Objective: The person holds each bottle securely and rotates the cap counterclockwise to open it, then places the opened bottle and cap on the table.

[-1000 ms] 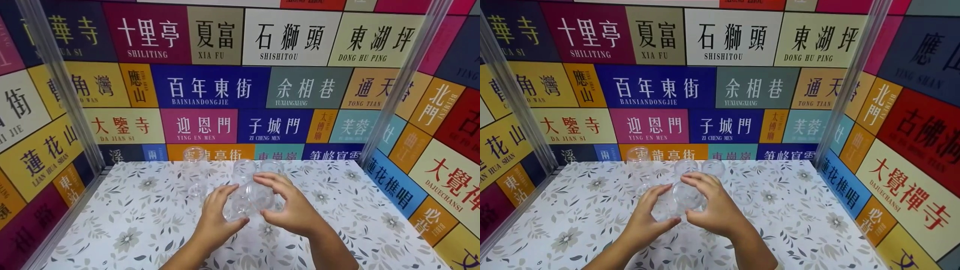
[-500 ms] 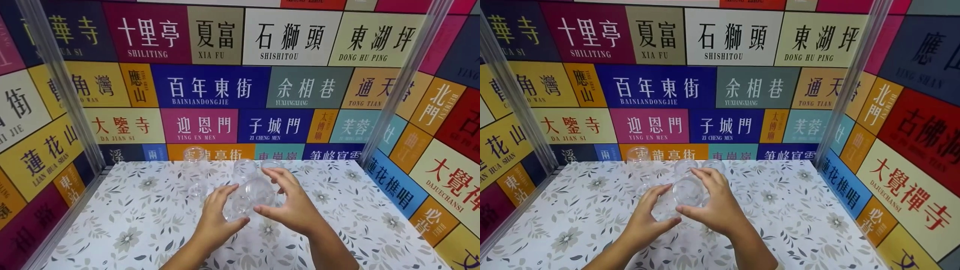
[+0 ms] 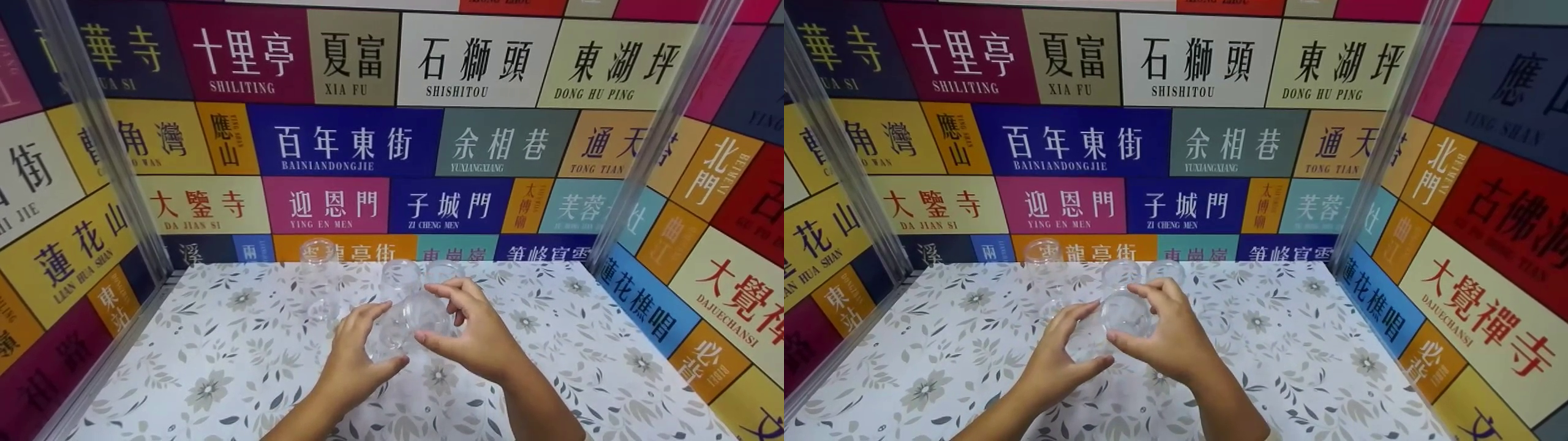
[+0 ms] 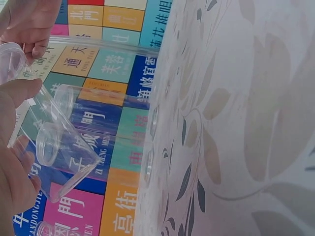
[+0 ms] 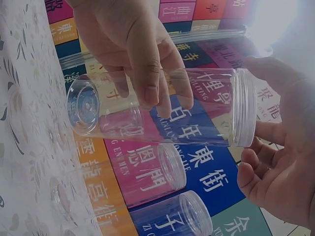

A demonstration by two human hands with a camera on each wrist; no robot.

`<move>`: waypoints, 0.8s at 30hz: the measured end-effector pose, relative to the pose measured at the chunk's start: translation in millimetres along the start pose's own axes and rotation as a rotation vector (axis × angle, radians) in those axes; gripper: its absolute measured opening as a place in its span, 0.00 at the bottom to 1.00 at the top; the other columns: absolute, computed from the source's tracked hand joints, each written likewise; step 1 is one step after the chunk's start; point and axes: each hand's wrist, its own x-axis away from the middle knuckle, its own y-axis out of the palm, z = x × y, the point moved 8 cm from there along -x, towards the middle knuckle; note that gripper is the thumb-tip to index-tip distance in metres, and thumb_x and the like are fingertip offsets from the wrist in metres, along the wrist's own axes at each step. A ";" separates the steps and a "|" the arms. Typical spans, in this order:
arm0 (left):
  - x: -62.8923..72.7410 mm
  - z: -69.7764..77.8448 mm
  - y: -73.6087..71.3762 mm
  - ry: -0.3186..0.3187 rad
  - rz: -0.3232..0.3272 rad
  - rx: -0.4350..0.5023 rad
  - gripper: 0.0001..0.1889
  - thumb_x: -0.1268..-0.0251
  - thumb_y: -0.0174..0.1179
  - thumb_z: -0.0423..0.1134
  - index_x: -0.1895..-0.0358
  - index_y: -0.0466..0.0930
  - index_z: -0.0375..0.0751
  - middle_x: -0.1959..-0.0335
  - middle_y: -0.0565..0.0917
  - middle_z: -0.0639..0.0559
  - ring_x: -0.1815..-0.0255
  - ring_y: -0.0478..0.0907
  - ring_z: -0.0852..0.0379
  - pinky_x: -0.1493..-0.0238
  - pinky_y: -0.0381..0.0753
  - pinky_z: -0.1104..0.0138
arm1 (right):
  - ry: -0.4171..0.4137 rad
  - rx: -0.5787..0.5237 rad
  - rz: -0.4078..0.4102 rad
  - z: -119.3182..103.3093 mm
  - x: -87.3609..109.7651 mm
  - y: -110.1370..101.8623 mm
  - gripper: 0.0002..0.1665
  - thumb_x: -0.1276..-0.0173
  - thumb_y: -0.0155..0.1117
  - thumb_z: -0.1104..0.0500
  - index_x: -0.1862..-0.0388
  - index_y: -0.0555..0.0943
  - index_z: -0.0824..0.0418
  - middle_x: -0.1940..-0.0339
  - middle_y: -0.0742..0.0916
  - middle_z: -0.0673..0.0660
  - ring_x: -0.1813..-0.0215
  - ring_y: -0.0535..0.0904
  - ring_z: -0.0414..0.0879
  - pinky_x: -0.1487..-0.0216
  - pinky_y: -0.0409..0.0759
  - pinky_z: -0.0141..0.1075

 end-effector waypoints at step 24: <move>0.0 -4.6 1.7 -0.050 -0.015 0.067 0.45 0.47 0.83 0.50 0.23 0.72 0.66 0.24 0.74 0.58 0.23 0.69 0.48 0.24 0.73 0.40 | -0.203 -0.059 -0.033 -14.6 5.7 2.8 0.46 0.40 0.78 0.59 0.23 0.76 0.36 0.22 0.76 0.42 0.24 0.69 0.45 0.36 0.79 0.47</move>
